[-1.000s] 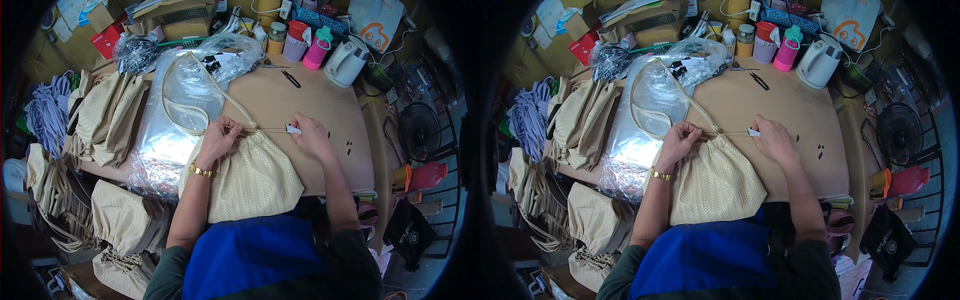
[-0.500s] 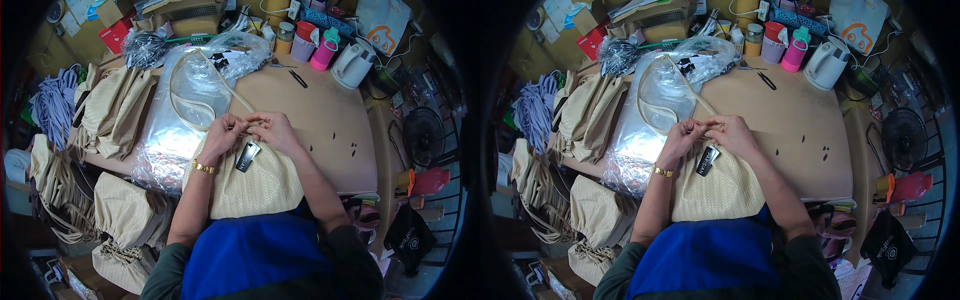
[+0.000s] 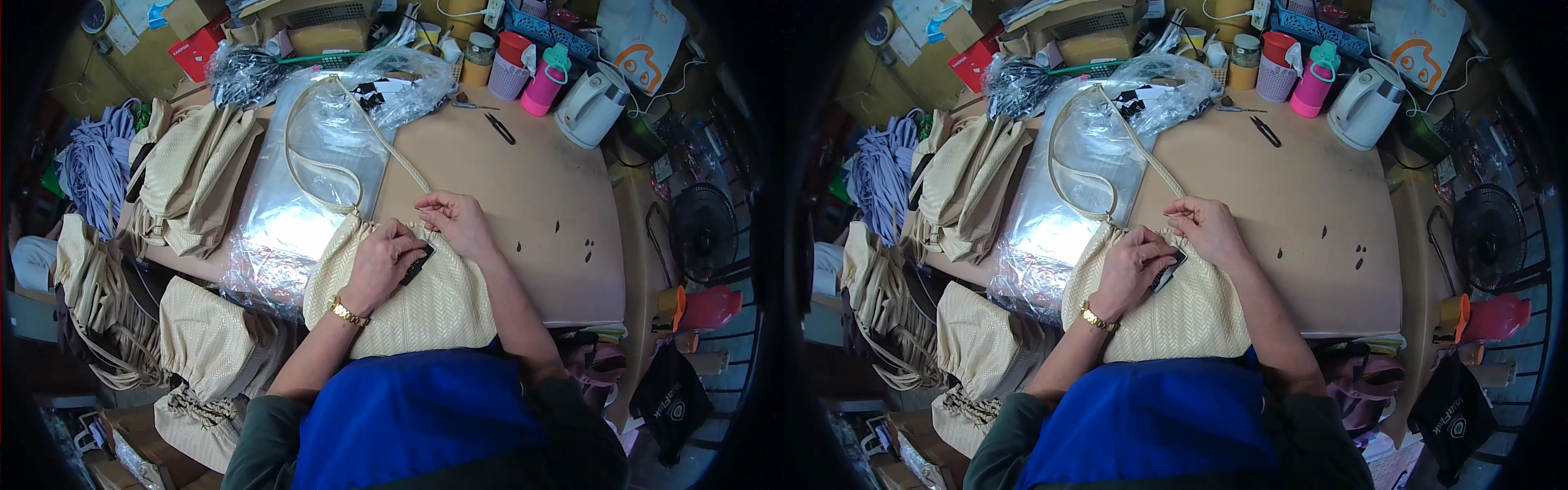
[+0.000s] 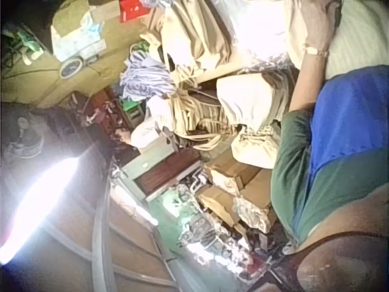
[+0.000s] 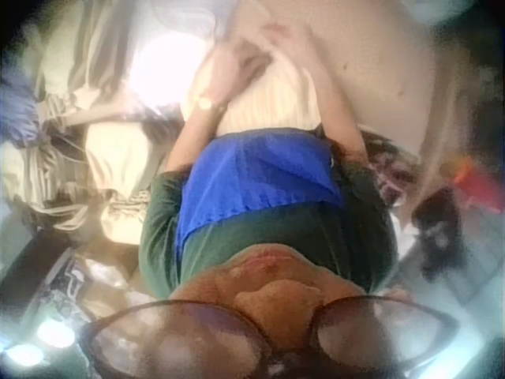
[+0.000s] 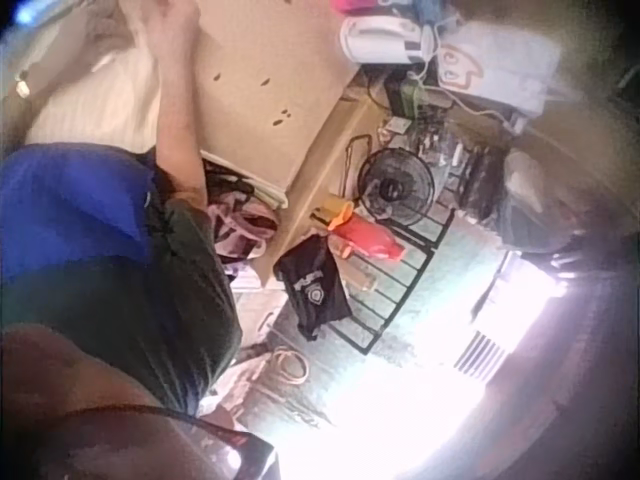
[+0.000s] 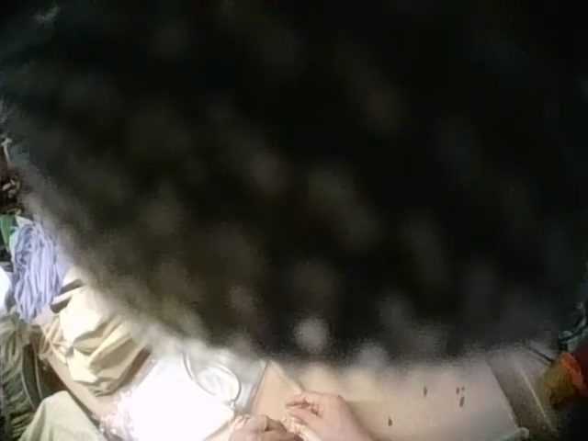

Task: The person attaches brand tags to cream-colored handbags, trims loose threads using small clippers, and folds the bags before placing them onto a stack.

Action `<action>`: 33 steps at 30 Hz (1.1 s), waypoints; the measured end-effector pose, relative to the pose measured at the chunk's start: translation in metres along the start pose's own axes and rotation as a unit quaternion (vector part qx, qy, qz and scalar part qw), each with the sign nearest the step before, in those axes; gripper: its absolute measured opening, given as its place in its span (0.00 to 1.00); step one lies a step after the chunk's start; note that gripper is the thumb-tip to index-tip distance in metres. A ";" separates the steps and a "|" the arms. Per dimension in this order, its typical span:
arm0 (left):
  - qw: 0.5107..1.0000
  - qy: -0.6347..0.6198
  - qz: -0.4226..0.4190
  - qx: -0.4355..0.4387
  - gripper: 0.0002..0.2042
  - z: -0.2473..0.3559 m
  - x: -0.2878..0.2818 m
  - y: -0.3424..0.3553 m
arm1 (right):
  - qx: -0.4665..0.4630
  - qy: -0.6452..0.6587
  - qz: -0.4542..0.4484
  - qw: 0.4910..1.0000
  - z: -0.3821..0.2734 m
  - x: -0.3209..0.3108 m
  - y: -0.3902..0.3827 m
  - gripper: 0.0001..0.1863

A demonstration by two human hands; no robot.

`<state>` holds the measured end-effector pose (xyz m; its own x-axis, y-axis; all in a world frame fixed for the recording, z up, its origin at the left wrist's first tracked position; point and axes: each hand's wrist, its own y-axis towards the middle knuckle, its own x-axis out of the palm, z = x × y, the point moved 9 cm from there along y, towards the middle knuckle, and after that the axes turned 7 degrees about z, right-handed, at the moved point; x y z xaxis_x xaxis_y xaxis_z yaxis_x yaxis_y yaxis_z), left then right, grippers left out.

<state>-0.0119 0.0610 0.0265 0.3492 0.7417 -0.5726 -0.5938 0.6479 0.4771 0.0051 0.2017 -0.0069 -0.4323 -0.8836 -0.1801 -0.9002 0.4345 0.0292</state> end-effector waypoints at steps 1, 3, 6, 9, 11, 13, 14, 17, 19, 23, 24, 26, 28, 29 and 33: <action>1.000 -0.004 0.015 0.014 0.10 0.006 -0.001 -0.001 | -0.015 -0.042 -0.005 0.999 -0.007 0.000 -0.003 0.06; 0.998 0.000 0.013 0.061 0.09 0.006 0.004 -0.004 | -0.030 -0.088 -0.002 0.996 -0.010 -0.002 -0.004 0.07; 0.996 0.045 -0.048 0.061 0.10 0.002 0.014 -0.005 | -0.032 -0.060 0.013 0.998 -0.003 -0.005 -0.002 0.07; 0.993 0.064 -0.018 0.100 0.09 0.016 0.011 -0.001 | -0.027 0.017 0.022 0.999 0.006 -0.008 0.000 0.05; 0.993 0.065 -0.023 0.096 0.07 0.018 0.011 -0.003 | -0.014 0.028 0.024 0.999 0.011 -0.009 -0.001 0.04; 0.992 0.073 -0.030 0.096 0.07 0.021 0.012 -0.003 | 0.001 0.064 0.020 0.998 0.010 -0.010 -0.001 0.03; 0.991 0.080 -0.037 0.096 0.07 0.023 0.013 -0.002 | 0.009 0.082 0.017 0.996 0.009 -0.010 -0.001 0.03; 0.991 0.093 -0.027 0.091 0.07 0.022 0.017 0.000 | 0.007 0.107 0.022 0.994 0.008 -0.013 -0.001 0.04; 0.999 0.038 0.011 0.031 0.07 0.007 0.013 0.001 | -0.004 0.105 0.008 0.994 0.010 -0.014 0.000 0.04; 0.934 -0.267 0.065 -0.227 0.02 -0.057 0.013 -0.003 | -0.073 0.063 -0.023 0.995 0.008 -0.011 -0.001 0.04; 0.884 -0.357 0.062 -0.295 0.01 -0.070 0.020 -0.006 | -0.085 0.071 -0.021 0.994 0.004 -0.009 -0.002 0.04; 0.848 -0.419 0.060 -0.320 0.03 -0.076 0.021 -0.005 | -0.109 0.086 -0.017 0.990 -0.008 -0.004 -0.007 0.03; 0.792 -0.505 0.067 -0.336 0.05 -0.074 0.020 -0.003 | -0.100 0.084 -0.014 0.991 -0.008 -0.001 -0.008 0.02; 0.790 -0.510 0.060 -0.336 0.06 -0.076 0.021 -0.004 | -0.095 0.082 -0.012 0.992 -0.008 0.000 -0.009 0.01; 0.783 -0.514 0.031 -0.349 0.09 -0.080 0.023 -0.005 | -0.054 0.014 -0.007 0.998 -0.004 0.001 -0.009 0.01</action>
<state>-0.0587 0.0607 -0.0424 0.4899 0.7485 0.4469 -0.7596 0.6181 -0.2025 0.0125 0.1962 -0.0031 -0.4196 -0.8948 -0.1528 -0.9059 0.4021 0.1328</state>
